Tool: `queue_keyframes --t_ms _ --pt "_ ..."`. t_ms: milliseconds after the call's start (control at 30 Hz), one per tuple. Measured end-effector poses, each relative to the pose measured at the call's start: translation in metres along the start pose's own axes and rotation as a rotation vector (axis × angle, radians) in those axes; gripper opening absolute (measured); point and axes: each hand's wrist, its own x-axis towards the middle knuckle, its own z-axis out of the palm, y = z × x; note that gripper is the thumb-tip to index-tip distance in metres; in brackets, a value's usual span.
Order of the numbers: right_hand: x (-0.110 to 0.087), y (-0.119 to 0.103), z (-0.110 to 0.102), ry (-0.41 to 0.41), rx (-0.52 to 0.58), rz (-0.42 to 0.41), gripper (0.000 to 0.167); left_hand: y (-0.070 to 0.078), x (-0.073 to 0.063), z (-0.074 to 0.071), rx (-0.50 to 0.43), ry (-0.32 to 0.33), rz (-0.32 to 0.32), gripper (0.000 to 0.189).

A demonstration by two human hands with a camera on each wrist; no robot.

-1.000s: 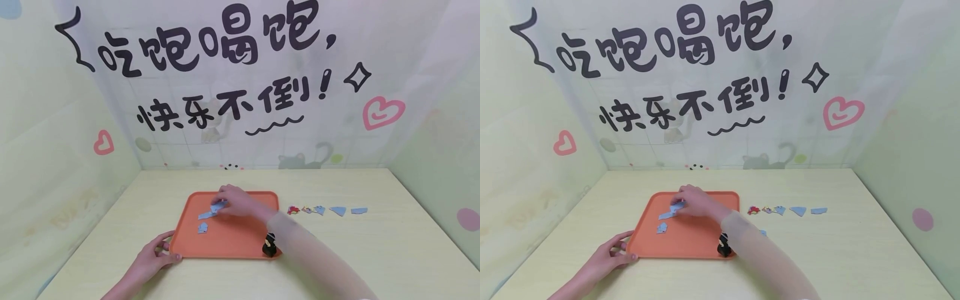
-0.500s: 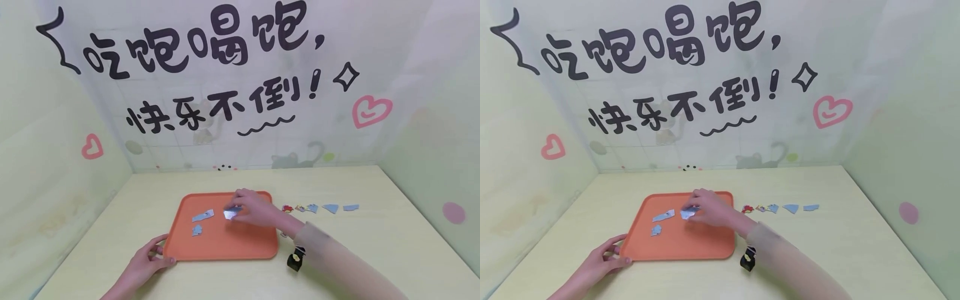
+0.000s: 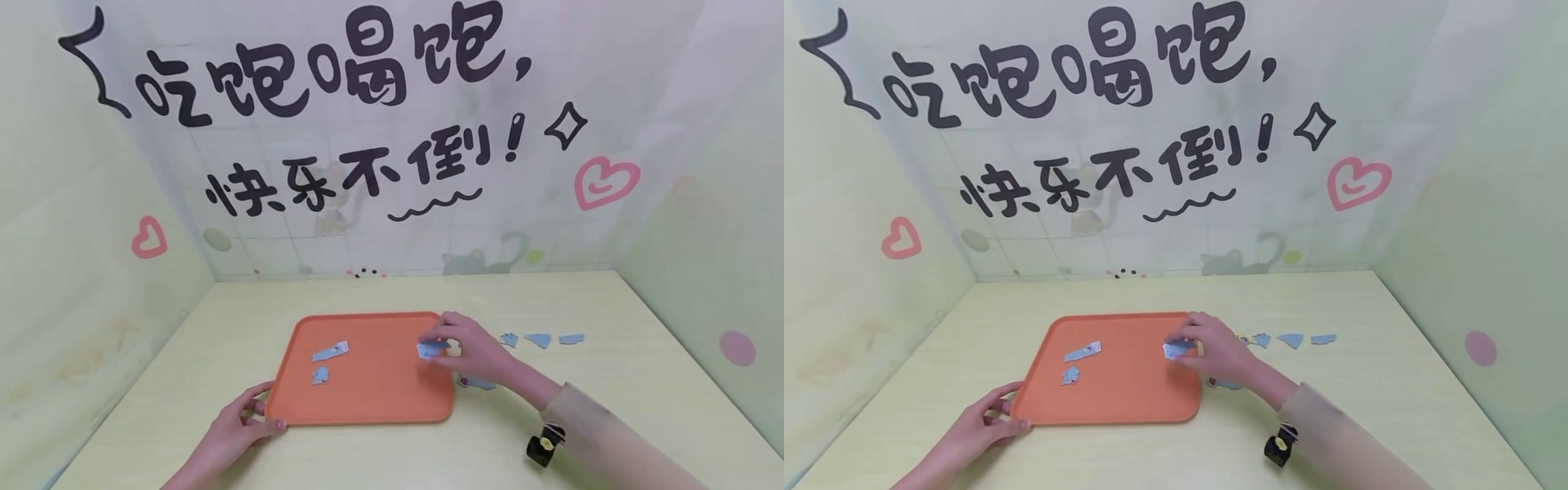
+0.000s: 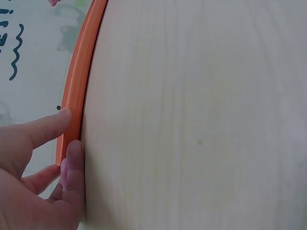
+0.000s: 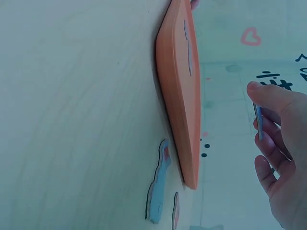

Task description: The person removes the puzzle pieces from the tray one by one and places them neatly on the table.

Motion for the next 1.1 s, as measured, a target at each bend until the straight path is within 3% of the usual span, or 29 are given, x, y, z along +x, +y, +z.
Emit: queue_keyframes --t_ms 467,733,1100 --pt "-0.047 0.010 -0.028 -0.018 -0.021 0.124 0.030 0.001 0.001 0.000 -0.001 -0.001 0.010 0.084" --pt "-0.066 0.018 -0.038 -0.016 -0.053 0.146 0.028 0.000 0.000 -0.001 0.007 -0.001 0.019 0.083" --pt "-0.083 0.030 -0.046 -0.095 -0.093 0.285 0.028 0.000 -0.001 -0.001 -0.001 0.002 0.019 0.083"
